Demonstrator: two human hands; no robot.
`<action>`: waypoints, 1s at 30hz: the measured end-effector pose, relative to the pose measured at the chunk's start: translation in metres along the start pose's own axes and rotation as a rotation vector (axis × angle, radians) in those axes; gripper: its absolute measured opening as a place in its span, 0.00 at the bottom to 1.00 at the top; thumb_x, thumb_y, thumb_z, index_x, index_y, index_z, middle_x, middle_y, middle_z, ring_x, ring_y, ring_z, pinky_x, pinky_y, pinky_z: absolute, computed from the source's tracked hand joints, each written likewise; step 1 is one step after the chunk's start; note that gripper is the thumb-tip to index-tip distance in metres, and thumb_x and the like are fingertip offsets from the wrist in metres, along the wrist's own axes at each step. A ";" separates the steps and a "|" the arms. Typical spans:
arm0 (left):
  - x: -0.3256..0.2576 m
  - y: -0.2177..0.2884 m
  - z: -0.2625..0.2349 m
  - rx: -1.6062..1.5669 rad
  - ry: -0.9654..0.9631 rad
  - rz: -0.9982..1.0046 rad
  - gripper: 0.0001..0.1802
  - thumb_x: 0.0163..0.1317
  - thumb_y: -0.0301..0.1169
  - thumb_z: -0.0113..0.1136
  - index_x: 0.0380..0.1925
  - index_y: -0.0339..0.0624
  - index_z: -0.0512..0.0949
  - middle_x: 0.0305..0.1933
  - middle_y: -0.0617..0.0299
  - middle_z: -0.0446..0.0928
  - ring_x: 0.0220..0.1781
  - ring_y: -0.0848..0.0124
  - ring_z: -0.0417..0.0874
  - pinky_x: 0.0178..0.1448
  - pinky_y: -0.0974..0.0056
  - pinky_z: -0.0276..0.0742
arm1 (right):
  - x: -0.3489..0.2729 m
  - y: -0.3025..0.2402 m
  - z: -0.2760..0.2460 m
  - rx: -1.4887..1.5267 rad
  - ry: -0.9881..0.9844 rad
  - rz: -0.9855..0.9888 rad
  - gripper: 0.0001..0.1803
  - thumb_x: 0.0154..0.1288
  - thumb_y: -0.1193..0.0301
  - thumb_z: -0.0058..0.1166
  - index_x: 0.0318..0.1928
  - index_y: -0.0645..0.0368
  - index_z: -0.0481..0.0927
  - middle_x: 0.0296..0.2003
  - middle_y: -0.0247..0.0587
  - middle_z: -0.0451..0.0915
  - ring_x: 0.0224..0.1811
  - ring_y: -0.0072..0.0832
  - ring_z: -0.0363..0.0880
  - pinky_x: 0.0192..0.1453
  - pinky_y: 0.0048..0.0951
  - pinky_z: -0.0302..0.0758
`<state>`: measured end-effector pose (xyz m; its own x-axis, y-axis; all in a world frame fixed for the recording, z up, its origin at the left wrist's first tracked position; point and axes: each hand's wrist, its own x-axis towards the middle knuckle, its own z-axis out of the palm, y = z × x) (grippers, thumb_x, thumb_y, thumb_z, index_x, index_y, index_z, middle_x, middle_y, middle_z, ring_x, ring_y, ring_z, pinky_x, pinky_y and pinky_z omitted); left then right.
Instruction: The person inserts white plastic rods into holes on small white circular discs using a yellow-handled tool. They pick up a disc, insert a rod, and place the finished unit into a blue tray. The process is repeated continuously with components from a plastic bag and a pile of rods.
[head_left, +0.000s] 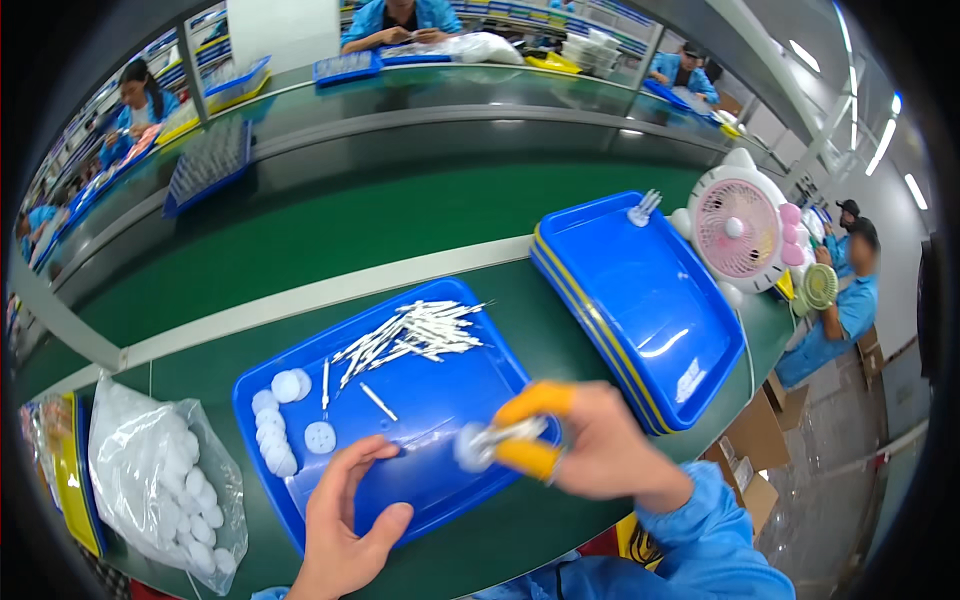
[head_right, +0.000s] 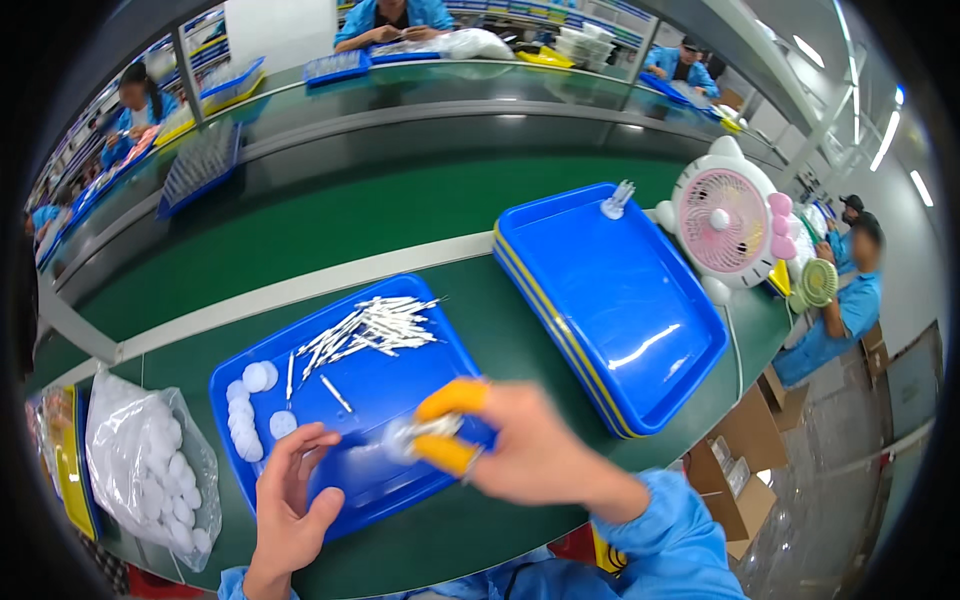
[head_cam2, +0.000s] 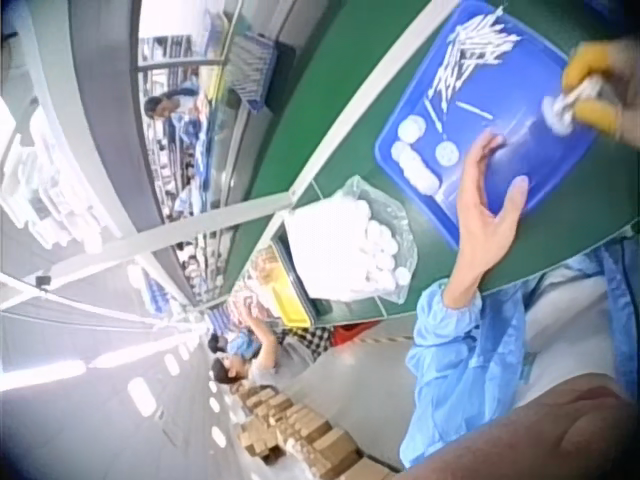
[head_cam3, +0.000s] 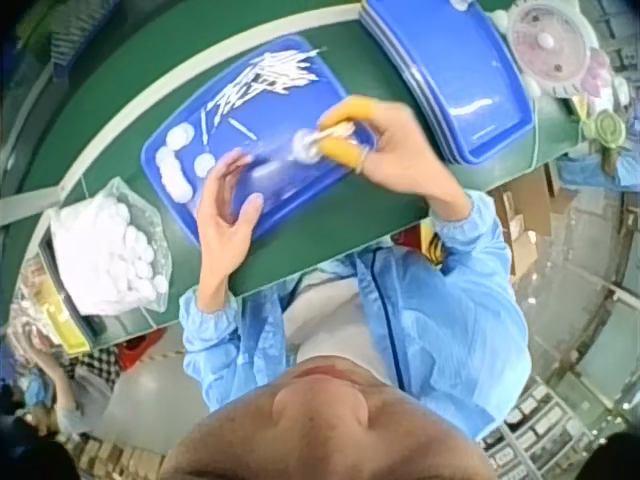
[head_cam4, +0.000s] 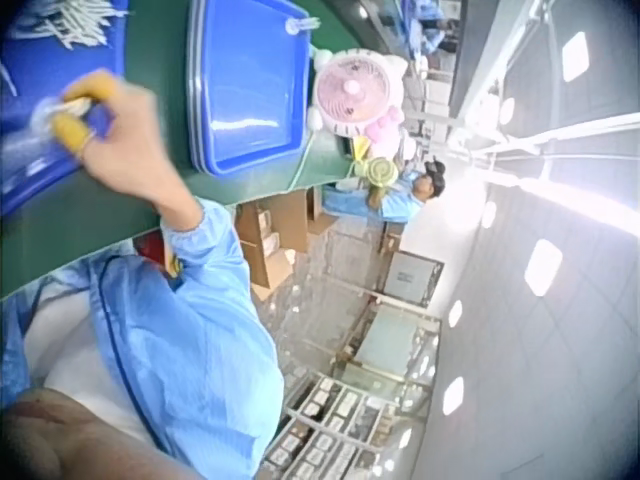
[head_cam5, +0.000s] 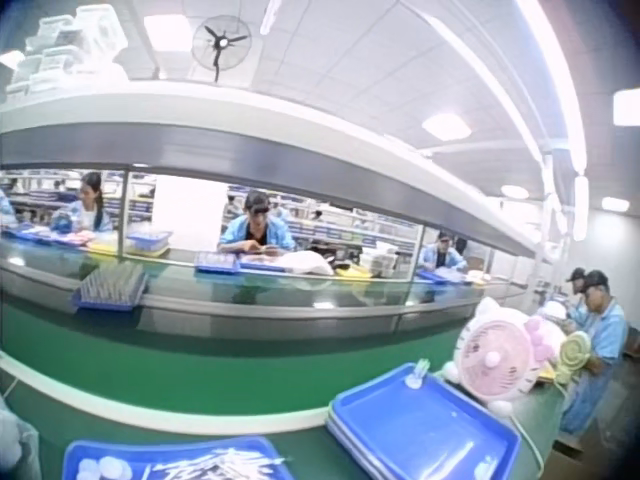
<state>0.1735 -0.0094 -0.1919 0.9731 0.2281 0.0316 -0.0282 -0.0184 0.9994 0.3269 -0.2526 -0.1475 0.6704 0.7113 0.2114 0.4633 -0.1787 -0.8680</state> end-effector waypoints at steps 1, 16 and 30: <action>0.001 0.000 0.001 0.049 0.035 0.021 0.31 0.69 0.31 0.68 0.69 0.30 0.71 0.61 0.49 0.80 0.71 0.60 0.79 0.79 0.51 0.69 | 0.002 0.004 -0.022 -0.034 0.107 0.023 0.12 0.67 0.76 0.70 0.49 0.62 0.87 0.40 0.42 0.89 0.41 0.28 0.87 0.47 0.30 0.82; -0.025 0.047 0.097 -1.116 -0.770 -0.007 0.26 0.84 0.51 0.48 0.46 0.34 0.76 0.49 0.46 0.83 0.51 0.60 0.84 0.59 0.57 0.78 | 0.112 0.170 -0.244 -0.664 0.625 0.401 0.16 0.64 0.74 0.60 0.49 0.74 0.87 0.29 0.55 0.89 0.33 0.41 0.92 0.40 0.43 0.86; -0.044 0.072 0.139 -1.833 -0.919 0.220 0.32 0.85 0.55 0.41 0.36 0.36 0.74 0.42 0.48 0.81 0.44 0.61 0.83 0.51 0.58 0.76 | 0.044 0.024 0.024 -0.603 -0.038 -0.198 0.12 0.62 0.77 0.67 0.47 0.63 0.90 0.41 0.50 0.86 0.45 0.48 0.84 0.53 0.45 0.80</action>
<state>0.1604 -0.1563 -0.1226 0.7108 -0.1014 0.6960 0.2857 0.9459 -0.1540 0.3538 -0.2097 -0.1700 0.5223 0.7918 0.3167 0.8289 -0.3843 -0.4064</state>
